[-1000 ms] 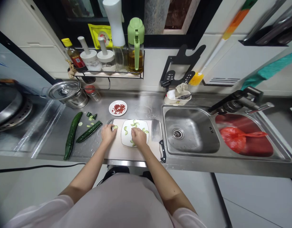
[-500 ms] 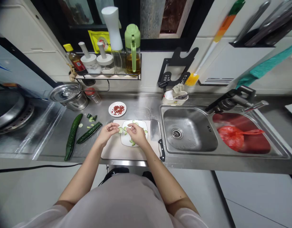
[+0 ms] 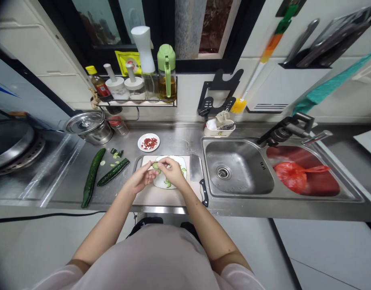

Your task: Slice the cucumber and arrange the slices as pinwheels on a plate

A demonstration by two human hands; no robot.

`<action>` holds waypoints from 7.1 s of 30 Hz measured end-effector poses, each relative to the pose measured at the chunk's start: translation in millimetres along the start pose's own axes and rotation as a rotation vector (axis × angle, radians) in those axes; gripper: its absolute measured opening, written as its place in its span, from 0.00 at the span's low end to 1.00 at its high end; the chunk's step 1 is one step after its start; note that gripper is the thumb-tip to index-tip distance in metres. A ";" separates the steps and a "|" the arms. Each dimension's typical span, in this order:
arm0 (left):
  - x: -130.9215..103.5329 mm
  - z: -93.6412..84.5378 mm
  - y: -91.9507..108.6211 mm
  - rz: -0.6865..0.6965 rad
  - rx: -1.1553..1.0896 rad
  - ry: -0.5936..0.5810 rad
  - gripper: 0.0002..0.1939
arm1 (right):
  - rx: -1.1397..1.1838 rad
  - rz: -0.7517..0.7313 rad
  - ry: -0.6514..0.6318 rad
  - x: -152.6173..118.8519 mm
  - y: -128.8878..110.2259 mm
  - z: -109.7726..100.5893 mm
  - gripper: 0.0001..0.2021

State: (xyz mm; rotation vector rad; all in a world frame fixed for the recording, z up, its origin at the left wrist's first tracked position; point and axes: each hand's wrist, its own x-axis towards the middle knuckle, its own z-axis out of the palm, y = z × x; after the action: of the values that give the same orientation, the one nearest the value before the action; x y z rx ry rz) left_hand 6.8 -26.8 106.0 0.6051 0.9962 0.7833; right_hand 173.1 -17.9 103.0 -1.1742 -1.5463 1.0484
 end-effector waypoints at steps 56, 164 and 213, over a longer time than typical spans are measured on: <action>36.5 -31.9 -20.9 0.396 0.285 0.301 0.17 | -0.098 0.154 -0.293 31.0 57.7 12.5 0.08; 84.2 -60.7 -52.4 0.442 1.293 0.384 0.07 | -0.936 0.384 -0.326 32.6 77.6 42.8 0.11; 85.9 -64.6 -47.9 0.468 1.249 0.396 0.09 | -0.617 0.295 0.187 -33.2 78.0 -58.7 0.16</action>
State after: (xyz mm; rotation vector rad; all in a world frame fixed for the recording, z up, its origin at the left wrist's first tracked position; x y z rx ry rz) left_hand -9.7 20.5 -0.5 1.8532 1.7247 0.6169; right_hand 251.2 -29.6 36.6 -1.9111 -1.6263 0.6195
